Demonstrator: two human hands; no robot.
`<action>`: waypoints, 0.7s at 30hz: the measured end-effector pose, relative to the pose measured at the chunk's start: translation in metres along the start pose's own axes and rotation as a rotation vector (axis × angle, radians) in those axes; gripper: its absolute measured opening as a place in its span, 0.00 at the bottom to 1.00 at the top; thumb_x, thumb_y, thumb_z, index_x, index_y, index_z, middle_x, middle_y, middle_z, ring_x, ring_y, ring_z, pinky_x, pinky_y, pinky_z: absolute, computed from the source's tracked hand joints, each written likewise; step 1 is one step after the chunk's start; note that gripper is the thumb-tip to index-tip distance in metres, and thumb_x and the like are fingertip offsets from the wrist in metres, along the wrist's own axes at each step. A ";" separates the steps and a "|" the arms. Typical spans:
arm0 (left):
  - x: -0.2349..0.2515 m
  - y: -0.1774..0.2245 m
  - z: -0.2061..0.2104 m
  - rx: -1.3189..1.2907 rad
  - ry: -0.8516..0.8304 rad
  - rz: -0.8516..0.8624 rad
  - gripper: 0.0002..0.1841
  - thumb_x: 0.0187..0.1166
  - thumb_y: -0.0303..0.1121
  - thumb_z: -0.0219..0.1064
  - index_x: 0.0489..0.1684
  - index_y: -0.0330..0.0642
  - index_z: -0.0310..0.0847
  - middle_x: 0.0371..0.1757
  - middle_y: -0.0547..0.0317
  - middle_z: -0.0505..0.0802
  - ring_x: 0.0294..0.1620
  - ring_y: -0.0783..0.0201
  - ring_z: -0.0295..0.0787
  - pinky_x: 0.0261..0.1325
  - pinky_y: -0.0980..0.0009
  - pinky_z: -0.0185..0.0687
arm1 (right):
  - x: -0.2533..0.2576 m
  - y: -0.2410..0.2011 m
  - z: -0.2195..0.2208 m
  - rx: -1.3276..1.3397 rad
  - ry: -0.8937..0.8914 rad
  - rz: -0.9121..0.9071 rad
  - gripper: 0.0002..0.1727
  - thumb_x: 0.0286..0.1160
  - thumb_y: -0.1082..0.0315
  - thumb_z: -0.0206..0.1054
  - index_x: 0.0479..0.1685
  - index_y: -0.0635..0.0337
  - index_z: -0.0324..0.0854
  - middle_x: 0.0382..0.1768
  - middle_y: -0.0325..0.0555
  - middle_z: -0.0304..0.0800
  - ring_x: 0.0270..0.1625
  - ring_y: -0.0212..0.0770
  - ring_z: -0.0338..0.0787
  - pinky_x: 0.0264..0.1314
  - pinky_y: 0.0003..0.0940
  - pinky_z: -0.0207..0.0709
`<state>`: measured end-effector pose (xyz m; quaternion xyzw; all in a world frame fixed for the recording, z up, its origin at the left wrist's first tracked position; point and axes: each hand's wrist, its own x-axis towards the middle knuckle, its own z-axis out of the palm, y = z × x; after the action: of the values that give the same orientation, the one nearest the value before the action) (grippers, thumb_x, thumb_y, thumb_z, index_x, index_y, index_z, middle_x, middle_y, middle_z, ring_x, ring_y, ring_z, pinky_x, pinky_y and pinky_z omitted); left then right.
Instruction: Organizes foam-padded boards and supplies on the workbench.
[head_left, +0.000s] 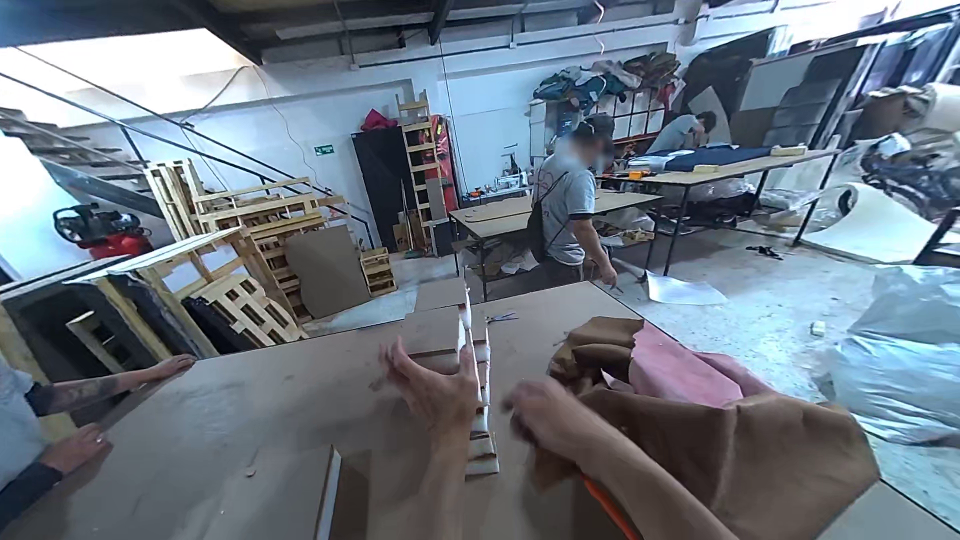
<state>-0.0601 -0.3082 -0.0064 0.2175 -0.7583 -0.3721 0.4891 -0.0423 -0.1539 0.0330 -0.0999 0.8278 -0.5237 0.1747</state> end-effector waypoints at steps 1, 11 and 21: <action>0.000 0.000 0.005 -0.006 0.008 0.000 0.65 0.40 0.45 0.90 0.83 0.19 0.55 0.87 0.20 0.57 0.88 0.31 0.56 0.85 0.48 0.64 | 0.007 0.004 0.003 -0.045 -0.017 0.008 0.23 0.94 0.54 0.47 0.59 0.64 0.81 0.35 0.46 0.87 0.30 0.37 0.84 0.35 0.37 0.80; -0.014 -0.007 0.017 0.116 -0.008 0.053 0.84 0.21 0.58 0.93 0.88 0.18 0.44 0.88 0.16 0.51 0.89 0.26 0.52 0.86 0.45 0.61 | 0.047 0.024 -0.006 -0.131 0.153 0.022 0.24 0.91 0.55 0.49 0.56 0.66 0.85 0.40 0.53 0.90 0.41 0.46 0.90 0.51 0.48 0.83; 0.013 -0.027 0.007 -0.058 -0.032 -0.013 0.76 0.31 0.38 0.93 0.91 0.24 0.40 0.84 0.20 0.60 0.82 0.32 0.63 0.81 0.50 0.69 | 0.064 0.020 0.012 -0.211 -0.013 -0.030 0.24 0.91 0.53 0.50 0.54 0.66 0.84 0.38 0.54 0.89 0.40 0.49 0.90 0.48 0.51 0.84</action>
<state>-0.0727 -0.3314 -0.0215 0.2022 -0.7535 -0.4004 0.4806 -0.0956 -0.1776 -0.0012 -0.1333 0.8756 -0.4355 0.1609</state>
